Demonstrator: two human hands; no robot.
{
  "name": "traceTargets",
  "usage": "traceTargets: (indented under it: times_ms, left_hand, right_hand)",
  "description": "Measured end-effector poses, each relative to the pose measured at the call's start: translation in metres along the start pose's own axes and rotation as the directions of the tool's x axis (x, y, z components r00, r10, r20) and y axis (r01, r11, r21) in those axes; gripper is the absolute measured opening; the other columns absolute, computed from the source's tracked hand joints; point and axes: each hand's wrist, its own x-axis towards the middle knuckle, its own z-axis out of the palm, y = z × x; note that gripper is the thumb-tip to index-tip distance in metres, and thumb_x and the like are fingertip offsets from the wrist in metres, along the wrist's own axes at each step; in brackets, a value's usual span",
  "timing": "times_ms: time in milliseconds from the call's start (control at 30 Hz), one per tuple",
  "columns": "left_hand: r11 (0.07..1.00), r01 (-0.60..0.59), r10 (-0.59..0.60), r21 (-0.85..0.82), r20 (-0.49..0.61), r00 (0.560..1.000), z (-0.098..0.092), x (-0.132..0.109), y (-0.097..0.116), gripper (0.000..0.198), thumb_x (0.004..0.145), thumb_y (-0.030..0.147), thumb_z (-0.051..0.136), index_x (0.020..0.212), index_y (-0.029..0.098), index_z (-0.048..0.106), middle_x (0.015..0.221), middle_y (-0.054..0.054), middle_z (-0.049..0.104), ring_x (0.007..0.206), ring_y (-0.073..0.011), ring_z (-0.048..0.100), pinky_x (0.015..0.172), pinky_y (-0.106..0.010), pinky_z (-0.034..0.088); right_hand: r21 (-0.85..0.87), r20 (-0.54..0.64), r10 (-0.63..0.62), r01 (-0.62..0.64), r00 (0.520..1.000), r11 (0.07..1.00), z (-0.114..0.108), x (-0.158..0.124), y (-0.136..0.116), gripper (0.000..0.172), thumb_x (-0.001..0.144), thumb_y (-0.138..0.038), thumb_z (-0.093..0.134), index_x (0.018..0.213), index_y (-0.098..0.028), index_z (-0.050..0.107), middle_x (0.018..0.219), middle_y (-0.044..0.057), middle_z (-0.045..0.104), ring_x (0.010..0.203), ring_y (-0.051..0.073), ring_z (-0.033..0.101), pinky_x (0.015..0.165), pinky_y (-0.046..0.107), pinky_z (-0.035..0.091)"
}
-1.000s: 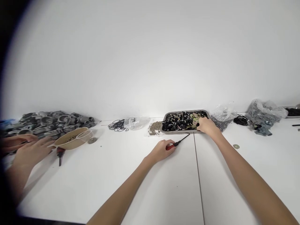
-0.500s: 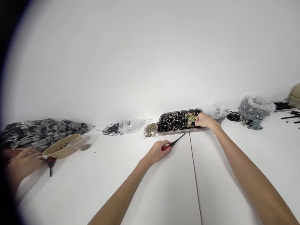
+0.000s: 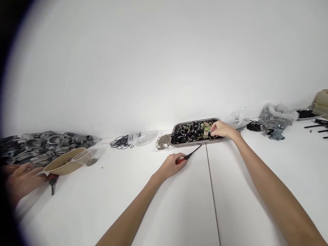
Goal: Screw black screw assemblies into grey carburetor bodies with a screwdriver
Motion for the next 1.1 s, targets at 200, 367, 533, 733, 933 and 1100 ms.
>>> traceTargets:
  times_ms: [200,367,533,733,933,1100]
  left_hand:
    - [1.000,-0.006,0.006,-0.003,-0.004,1.000,0.001,0.000,0.000,0.027,0.085,0.035,0.051,0.101,0.021,0.068,0.072,-0.003,0.065,0.076,-0.0216,0.058,0.067,-0.030,0.044]
    - [0.999,-0.032,0.032,0.002,0.006,0.999,-0.001,0.000,0.001,0.019,0.081,0.026,0.053,0.094,0.020,0.065,0.069,-0.002,0.063,0.069,-0.0184,0.057,0.062,-0.028,0.042]
    - [0.995,-0.091,0.090,0.049,0.029,0.996,-0.002,-0.001,0.006,0.018,0.076,0.020,0.052,0.092,0.020,0.061,0.074,-0.002,0.063,0.066,-0.0172,0.055,0.061,-0.028,0.039]
    - [0.994,-0.089,0.084,0.071,0.073,0.994,-0.003,-0.003,0.011,0.013,0.080,0.025,0.052,0.091,0.021,0.056,0.068,0.000,0.061,0.064,-0.0180,0.055,0.058,-0.028,0.034]
    - [0.994,-0.082,0.075,0.077,0.094,0.993,-0.002,-0.002,0.008,0.020,0.086,0.038,0.051,0.076,0.022,0.055,0.063,-0.001,0.057,0.063,-0.0180,0.053,0.055,-0.027,0.029]
    - [0.990,-0.087,0.079,0.115,0.077,0.994,-0.002,-0.003,0.010,0.025,0.089,0.040,0.048,0.076,0.021,0.057,0.064,-0.002,0.057,0.062,-0.0182,0.053,0.055,-0.028,0.028]
  right_hand:
    - [-0.051,-0.012,-0.074,0.074,0.997,0.996,0.016,0.010,0.013,0.021,0.063,-0.029,0.070,0.069,-0.019,0.053,0.067,-0.001,0.059,0.062,0.013,0.051,0.056,0.024,0.035]
    - [-0.066,-0.021,-0.133,0.132,0.991,0.989,0.023,0.012,0.019,0.039,0.070,-0.040,0.067,0.060,-0.020,0.034,0.056,-0.006,0.039,0.055,0.010,0.036,0.055,0.024,0.026]
    - [-0.096,-0.041,-0.180,0.175,0.983,0.980,0.023,0.008,0.016,0.048,0.074,-0.049,0.063,0.060,-0.020,0.028,0.055,-0.006,0.031,0.054,0.010,0.031,0.056,0.024,0.023]
    - [-0.192,-0.104,-0.128,0.106,0.986,0.976,0.029,0.008,0.015,0.040,0.076,-0.046,0.060,0.061,-0.020,0.032,0.055,-0.005,0.038,0.054,0.011,0.036,0.055,0.025,0.025]
    - [-0.241,-0.108,-0.121,0.092,0.987,0.966,0.031,0.009,0.017,0.042,0.078,-0.050,0.057,0.062,-0.020,0.034,0.056,-0.004,0.041,0.054,0.011,0.038,0.055,0.025,0.026]
    - [-0.257,-0.120,-0.132,0.098,0.984,0.961,0.030,0.006,0.013,0.049,0.082,-0.059,0.052,0.060,-0.020,0.031,0.055,-0.003,0.039,0.053,0.012,0.038,0.056,0.026,0.025]
